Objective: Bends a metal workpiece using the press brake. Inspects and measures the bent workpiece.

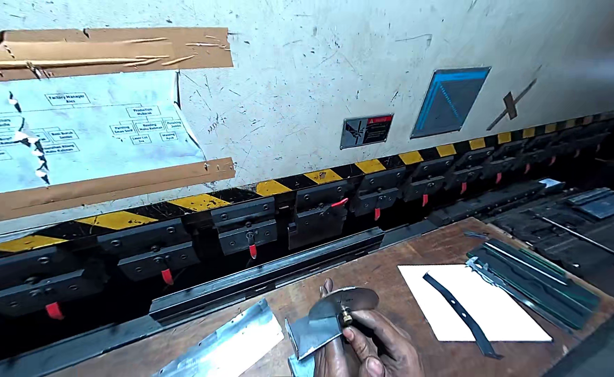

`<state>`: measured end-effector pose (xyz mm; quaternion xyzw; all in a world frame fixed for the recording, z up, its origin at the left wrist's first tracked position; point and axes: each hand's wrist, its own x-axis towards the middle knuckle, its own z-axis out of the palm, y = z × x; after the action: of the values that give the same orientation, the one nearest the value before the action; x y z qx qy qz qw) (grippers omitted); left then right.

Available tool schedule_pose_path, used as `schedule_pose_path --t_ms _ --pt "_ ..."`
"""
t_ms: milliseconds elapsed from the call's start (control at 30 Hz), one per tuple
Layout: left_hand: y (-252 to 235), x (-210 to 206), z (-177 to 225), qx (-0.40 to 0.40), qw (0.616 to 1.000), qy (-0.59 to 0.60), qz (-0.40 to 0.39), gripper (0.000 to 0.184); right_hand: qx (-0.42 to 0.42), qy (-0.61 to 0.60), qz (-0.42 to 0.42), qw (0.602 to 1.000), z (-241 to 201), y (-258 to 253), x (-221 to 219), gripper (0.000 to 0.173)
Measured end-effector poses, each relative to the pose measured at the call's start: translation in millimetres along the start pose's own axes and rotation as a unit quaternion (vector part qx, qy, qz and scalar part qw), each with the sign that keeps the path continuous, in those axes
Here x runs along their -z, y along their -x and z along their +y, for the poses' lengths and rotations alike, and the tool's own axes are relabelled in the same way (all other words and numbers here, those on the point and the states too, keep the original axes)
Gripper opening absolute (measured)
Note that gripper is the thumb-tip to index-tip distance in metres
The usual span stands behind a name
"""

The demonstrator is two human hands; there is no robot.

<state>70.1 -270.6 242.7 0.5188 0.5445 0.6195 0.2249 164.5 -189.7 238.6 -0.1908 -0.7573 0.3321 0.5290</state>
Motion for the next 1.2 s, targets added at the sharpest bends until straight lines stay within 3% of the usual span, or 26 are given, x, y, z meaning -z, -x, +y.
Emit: schedule_pose_path --t_ms 100,233,567,1200 --pt "-4.5 -1.8 11.9 -0.004 1.0 0.024 -0.001 0.087 0.053 0.0 0.029 0.998 2.7 -4.9 -2.7 0.021" --pt "-8.7 -0.9 24.0 -0.009 1.0 0.023 0.004 0.084 0.087 0.06 0.051 0.993 -8.4 -10.3 -2.3 0.024" --pt "-15.1 5.5 40.0 0.007 0.998 0.067 -0.008 0.083 0.103 0.03 0.035 0.994 -8.1 -20.9 -3.0 0.025" --pt "-18.6 7.7 34.5 0.034 0.994 0.101 -0.006 0.079 0.108 0.043 0.031 0.993 -1.1 -21.0 -9.0 0.025"
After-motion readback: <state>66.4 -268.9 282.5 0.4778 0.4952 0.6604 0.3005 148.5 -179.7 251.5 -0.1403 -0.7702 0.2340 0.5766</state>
